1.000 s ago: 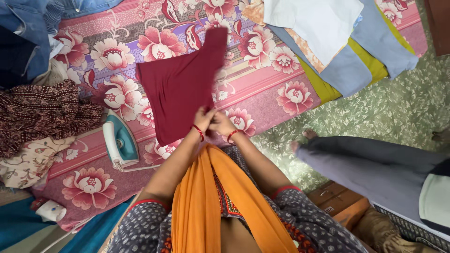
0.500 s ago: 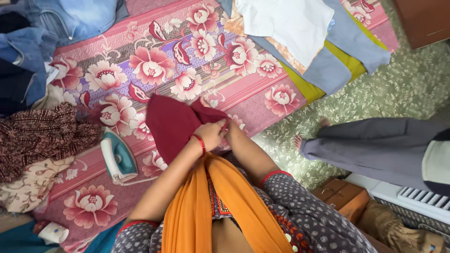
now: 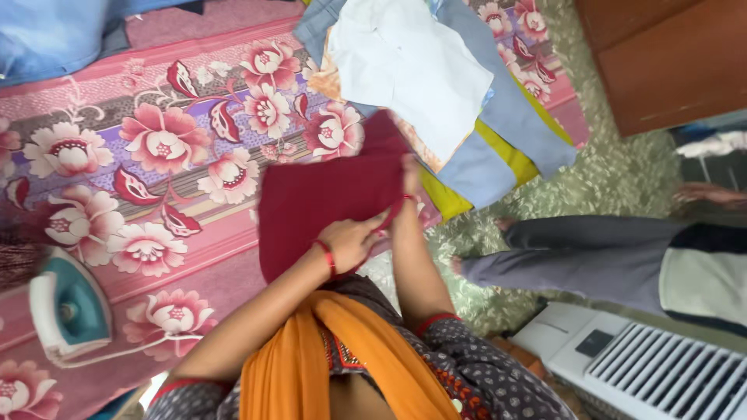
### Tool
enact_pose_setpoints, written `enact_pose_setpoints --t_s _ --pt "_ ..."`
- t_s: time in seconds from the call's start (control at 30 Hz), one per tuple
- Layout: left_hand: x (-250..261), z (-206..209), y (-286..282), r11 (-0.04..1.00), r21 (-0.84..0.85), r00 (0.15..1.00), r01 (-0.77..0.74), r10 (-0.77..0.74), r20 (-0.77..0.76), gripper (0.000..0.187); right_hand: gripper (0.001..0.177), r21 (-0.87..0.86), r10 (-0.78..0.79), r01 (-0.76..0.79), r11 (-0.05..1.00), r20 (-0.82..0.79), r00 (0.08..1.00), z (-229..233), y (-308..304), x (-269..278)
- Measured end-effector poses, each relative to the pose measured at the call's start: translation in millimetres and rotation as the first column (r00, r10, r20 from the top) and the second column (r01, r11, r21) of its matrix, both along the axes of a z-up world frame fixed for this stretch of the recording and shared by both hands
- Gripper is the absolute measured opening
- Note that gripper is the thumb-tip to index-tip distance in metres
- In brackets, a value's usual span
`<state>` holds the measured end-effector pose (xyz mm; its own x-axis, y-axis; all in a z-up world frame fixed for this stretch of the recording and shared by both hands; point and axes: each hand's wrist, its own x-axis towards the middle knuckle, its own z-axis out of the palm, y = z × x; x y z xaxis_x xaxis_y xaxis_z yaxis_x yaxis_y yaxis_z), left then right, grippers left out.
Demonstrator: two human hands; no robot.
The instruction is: The person irons a maroon t-shirt, a floral patterned cloth, and a pair of dark blue shorts on a bed. They use a handheld electric iron to smooth each item, flipping the t-shirt over to iron the other side before moving to the next item.
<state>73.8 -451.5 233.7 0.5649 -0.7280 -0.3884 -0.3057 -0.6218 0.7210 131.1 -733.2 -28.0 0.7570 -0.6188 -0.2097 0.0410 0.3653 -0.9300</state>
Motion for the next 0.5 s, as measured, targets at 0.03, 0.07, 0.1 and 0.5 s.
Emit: enact_pose_setpoints --t_s 0.03,0.07,0.1,0.5 --pt "5 2 -23 1.0 0.009 1.0 0.026 -0.026 -0.001 0.061 0.031 -0.032 -0.036 0.039 0.999 0.076 0.996 3 -29 4" --pt "10 5 -48 0.998 0.017 0.999 0.053 -0.053 -0.003 0.063 0.03 -0.087 -0.069 0.086 0.992 0.183 0.981 12 -71 8" --pt "14 7 -73 0.993 -0.098 0.996 0.06 -0.053 0.073 0.06 0.031 -0.086 -0.158 0.173 0.981 0.154 0.975 18 -102 7" --pt "95 7 -241 0.841 -0.531 0.969 -0.105 0.206 0.134 0.05 0.039 -0.452 -0.722 0.74 0.498 0.256 0.643 122 -385 63"
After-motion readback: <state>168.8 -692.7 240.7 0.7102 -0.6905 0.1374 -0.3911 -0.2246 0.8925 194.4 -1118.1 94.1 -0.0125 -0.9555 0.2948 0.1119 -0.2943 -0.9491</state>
